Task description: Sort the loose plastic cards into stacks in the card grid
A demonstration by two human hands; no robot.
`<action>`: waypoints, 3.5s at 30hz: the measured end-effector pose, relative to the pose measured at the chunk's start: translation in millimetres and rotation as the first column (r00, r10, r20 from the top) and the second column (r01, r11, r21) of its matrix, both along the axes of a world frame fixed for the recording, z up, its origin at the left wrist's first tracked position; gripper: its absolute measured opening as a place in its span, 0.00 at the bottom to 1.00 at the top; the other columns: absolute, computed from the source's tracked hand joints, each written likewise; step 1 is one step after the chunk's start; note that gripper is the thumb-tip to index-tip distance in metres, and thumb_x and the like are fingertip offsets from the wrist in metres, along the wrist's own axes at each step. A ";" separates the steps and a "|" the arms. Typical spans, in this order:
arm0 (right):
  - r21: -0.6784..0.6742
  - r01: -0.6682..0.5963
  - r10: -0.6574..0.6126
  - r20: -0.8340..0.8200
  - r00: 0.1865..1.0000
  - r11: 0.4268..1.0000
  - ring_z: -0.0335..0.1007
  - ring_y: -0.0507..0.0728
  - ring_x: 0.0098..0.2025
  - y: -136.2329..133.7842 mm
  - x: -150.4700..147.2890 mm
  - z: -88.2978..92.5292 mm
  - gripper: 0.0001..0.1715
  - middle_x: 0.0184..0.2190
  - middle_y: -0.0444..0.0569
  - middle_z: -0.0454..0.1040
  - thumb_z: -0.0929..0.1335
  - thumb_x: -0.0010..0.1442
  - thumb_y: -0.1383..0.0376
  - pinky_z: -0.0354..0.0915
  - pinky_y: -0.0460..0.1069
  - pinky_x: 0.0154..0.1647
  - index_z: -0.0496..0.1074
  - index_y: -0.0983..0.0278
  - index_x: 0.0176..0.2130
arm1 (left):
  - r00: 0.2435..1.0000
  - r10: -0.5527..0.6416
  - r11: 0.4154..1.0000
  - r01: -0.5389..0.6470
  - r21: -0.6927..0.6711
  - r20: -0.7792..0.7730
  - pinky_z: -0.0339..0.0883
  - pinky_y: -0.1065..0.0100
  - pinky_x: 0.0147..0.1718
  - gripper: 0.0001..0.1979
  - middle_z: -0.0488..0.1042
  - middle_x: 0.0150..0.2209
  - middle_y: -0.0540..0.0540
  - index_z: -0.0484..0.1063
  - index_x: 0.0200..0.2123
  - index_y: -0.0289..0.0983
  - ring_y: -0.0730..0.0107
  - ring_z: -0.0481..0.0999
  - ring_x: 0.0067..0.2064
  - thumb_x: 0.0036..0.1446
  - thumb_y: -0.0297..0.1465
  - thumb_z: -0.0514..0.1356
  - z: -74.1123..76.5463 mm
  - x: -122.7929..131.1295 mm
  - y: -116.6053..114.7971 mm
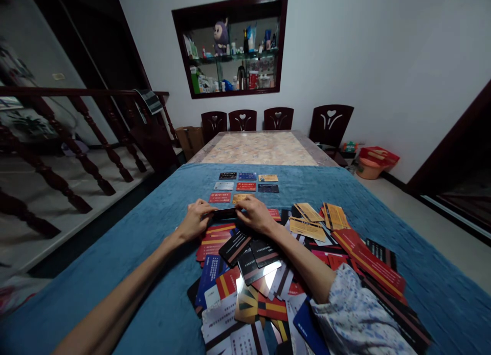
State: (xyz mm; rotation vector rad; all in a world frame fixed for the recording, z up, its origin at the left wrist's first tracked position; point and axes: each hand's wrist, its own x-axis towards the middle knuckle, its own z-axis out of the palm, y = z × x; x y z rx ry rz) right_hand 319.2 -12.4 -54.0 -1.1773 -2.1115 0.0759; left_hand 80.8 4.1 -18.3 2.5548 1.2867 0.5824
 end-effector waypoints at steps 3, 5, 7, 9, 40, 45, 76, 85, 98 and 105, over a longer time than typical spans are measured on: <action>-0.045 0.003 -0.004 -0.013 1.000 0.999 0.71 0.56 0.39 -0.3 0.1 -0.4 0.09 0.36 0.51 0.74 0.66 0.60 0.70 0.66 0.50 0.42 0.76 0.64 0.40 | 0.999 0.003 1.000 -0.004 0.029 0.049 0.58 0.55 0.53 0.19 0.76 0.40 0.44 0.79 0.47 0.41 0.60 0.69 0.49 0.57 0.21 0.55 -3.3 -0.3 1.1; -0.061 -0.001 -0.001 -0.027 1.000 0.998 0.71 0.56 0.40 -1.3 -0.8 0.1 0.14 0.37 0.51 0.74 0.66 0.58 0.73 0.66 0.49 0.42 0.74 0.64 0.44 | 0.996 0.005 0.998 -0.010 0.054 0.085 0.59 0.56 0.54 0.20 0.75 0.40 0.45 0.76 0.49 0.40 0.61 0.70 0.48 0.55 0.20 0.56 -6.6 -0.4 2.6; -0.061 0.005 -0.007 -0.028 1.000 0.998 0.71 0.56 0.41 -2.7 -1.9 1.3 0.20 0.38 0.50 0.74 0.65 0.57 0.75 0.65 0.49 0.43 0.72 0.63 0.48 | 0.994 0.011 0.997 -0.020 0.078 0.113 0.60 0.57 0.54 0.21 0.74 0.41 0.45 0.75 0.50 0.40 0.62 0.71 0.47 0.55 0.20 0.56 -10.3 -0.5 4.4; -0.052 0.023 -0.023 0.000 1.000 0.998 0.71 0.56 0.42 -4.2 -2.7 2.8 0.21 0.37 0.49 0.74 0.65 0.58 0.75 0.64 0.49 0.43 0.71 0.62 0.50 | 0.992 0.017 0.994 -0.030 0.102 0.124 0.62 0.58 0.52 0.19 0.73 0.41 0.45 0.74 0.48 0.39 0.62 0.71 0.45 0.55 0.20 0.56 -13.4 -0.6 6.1; -0.152 0.093 -0.057 0.223 0.973 0.984 0.69 0.64 0.53 -4.3 -6.7 6.3 0.33 0.51 0.58 0.74 0.71 0.55 0.69 0.58 0.55 0.49 0.63 0.65 0.59 | 0.998 0.057 0.995 -0.056 0.077 -0.011 0.61 0.57 0.50 0.24 0.75 0.43 0.44 0.67 0.55 0.40 0.59 0.71 0.46 0.55 0.21 0.58 -18.4 5.5 4.3; -0.131 0.067 -0.041 0.189 0.981 0.989 0.64 0.65 0.59 -2.7 -4.9 3.0 0.37 0.58 0.60 0.70 0.71 0.53 0.71 0.58 0.58 0.52 0.62 0.63 0.61 | 0.999 0.048 0.997 -0.048 0.063 0.005 0.61 0.57 0.51 0.25 0.75 0.43 0.44 0.67 0.56 0.40 0.59 0.71 0.47 0.55 0.21 0.59 -17.1 6.5 4.3; -0.153 0.110 -0.040 0.400 0.916 0.982 0.57 0.65 0.57 1.8 2.3 28.4 0.34 0.54 0.58 0.69 0.72 0.57 0.58 0.61 0.57 0.48 0.67 0.61 0.61 | 0.981 -0.070 0.991 0.089 0.097 -0.183 0.55 0.47 0.55 0.24 0.70 0.55 0.39 0.68 0.55 0.39 0.51 0.63 0.57 0.54 0.29 0.62 -2.6 1.3 16.0; -0.239 0.136 -0.014 0.451 0.893 0.962 0.59 0.66 0.55 10.0 1.2 40.9 0.35 0.53 0.59 0.70 0.72 0.57 0.55 0.62 0.57 0.46 0.67 0.62 0.60 | 0.969 -0.109 0.991 0.123 0.054 -0.222 0.54 0.48 0.56 0.22 0.70 0.55 0.41 0.70 0.54 0.40 0.51 0.62 0.57 0.55 0.30 0.62 5.5 1.6 26.5; -0.230 0.130 0.006 0.511 0.860 0.964 0.61 0.66 0.53 53.6 -3.2 65.1 0.28 0.51 0.59 0.71 0.72 0.58 0.52 0.62 0.55 0.46 0.73 0.65 0.53 | 0.951 -0.056 0.993 0.084 0.079 -0.305 0.54 0.48 0.56 0.21 0.71 0.54 0.42 0.71 0.53 0.42 0.52 0.62 0.57 0.55 0.30 0.61 27.4 3.6 66.5; -0.210 0.167 -0.024 0.555 0.832 0.963 0.62 0.67 0.54 80.1 -2.1 78.4 0.26 0.52 0.60 0.71 0.71 0.59 0.53 0.62 0.54 0.44 0.74 0.64 0.53 | 0.938 -0.031 0.990 0.076 0.119 -0.346 0.55 0.44 0.56 0.22 0.71 0.53 0.40 0.71 0.54 0.41 0.50 0.63 0.56 0.55 0.30 0.60 35.2 9.5 97.3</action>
